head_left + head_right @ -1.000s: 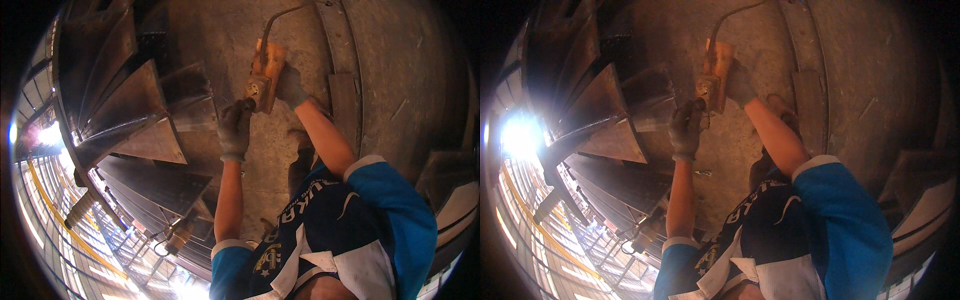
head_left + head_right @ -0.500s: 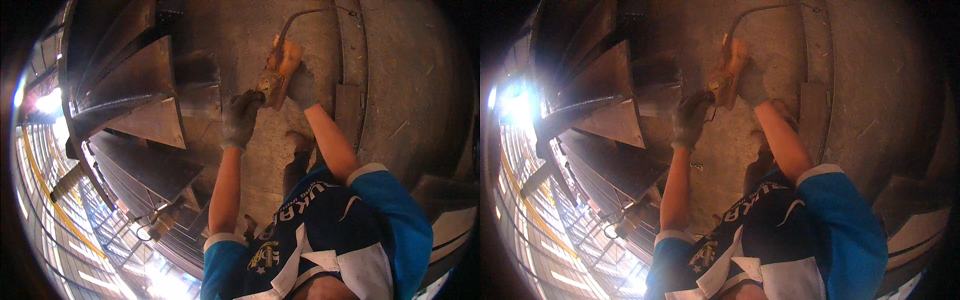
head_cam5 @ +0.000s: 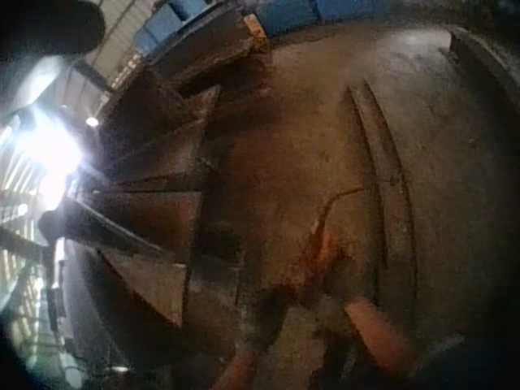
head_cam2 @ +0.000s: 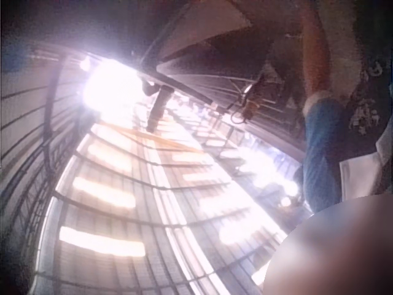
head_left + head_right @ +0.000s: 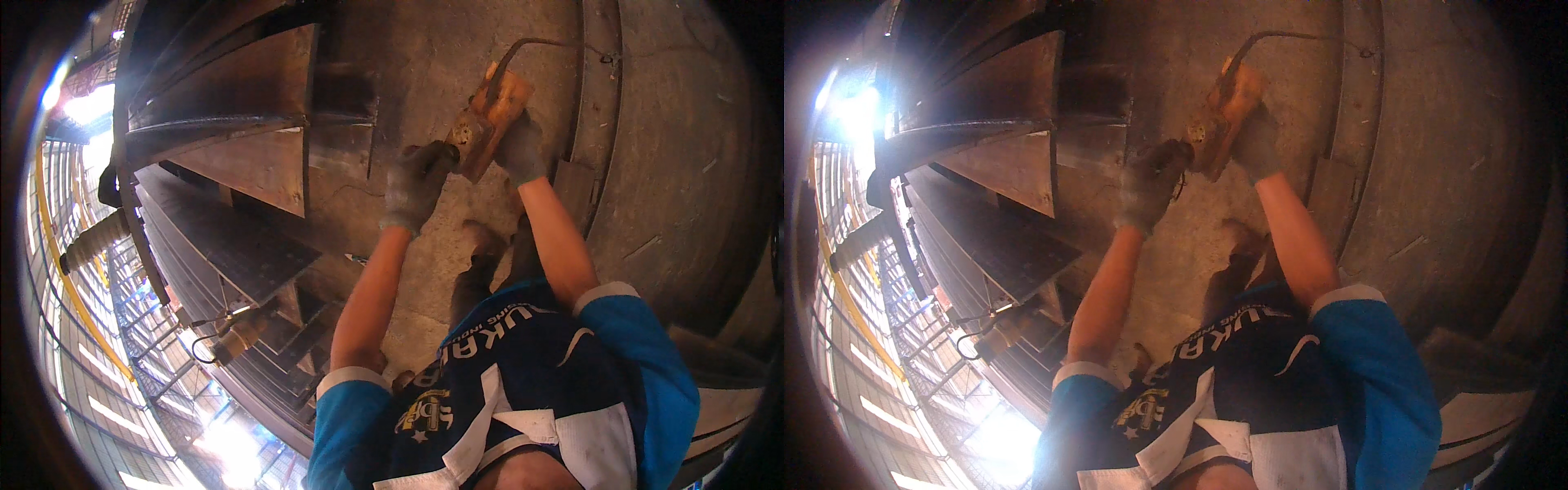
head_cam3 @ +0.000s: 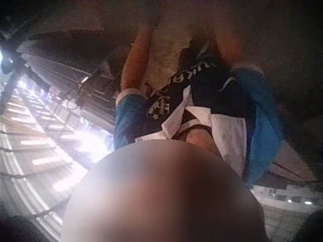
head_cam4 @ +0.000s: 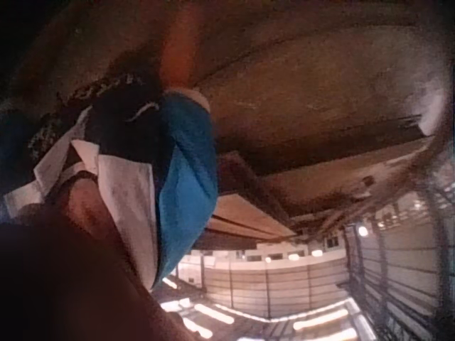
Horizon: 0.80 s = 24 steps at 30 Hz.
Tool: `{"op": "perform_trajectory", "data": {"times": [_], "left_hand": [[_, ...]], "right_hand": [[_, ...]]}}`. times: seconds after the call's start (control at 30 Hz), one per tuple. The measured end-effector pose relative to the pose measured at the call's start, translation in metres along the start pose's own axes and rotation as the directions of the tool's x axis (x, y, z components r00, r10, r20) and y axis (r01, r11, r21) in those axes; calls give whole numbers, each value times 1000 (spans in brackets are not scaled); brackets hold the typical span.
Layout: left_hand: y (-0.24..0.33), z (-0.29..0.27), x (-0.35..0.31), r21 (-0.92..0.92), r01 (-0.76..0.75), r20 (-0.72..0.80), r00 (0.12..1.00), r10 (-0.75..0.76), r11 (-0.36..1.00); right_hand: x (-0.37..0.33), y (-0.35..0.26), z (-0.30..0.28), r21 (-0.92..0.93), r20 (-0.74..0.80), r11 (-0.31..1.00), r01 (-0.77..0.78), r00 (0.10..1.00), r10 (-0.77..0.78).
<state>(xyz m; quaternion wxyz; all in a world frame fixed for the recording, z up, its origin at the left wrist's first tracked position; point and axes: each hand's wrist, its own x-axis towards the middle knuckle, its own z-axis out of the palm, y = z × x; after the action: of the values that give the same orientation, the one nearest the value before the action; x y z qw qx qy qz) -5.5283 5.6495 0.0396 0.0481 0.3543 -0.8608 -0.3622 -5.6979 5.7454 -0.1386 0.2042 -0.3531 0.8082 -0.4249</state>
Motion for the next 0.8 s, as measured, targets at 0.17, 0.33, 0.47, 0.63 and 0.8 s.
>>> {"op": "perform_trajectory", "data": {"times": [0.17, 0.33, 0.47, 0.63, 0.8], "left_hand": [[-13, -4, 6, -261, 200, 125, 977, -172, 945], [-24, -5, 17, -465, 474, 340, 875, -344, 748], [-37, 0, 17, -655, 594, 525, 802, -284, 468], [-59, 33, 0, -614, 583, 502, 809, -306, 533], [-112, 62, -14, -772, 493, 366, 861, -353, 402]], "right_hand": [[-2, 2, -1, 570, 43, 820, -48, 999, 29], [-4, 2, -10, -594, 208, 800, 87, 977, 49], [-8, 20, 1, 94, 190, 990, -105, 978, 86], [-20, 59, 32, 584, 184, 801, -130, 983, 26], [-29, 81, 85, 179, 261, 984, -24, 965, -24]]}}
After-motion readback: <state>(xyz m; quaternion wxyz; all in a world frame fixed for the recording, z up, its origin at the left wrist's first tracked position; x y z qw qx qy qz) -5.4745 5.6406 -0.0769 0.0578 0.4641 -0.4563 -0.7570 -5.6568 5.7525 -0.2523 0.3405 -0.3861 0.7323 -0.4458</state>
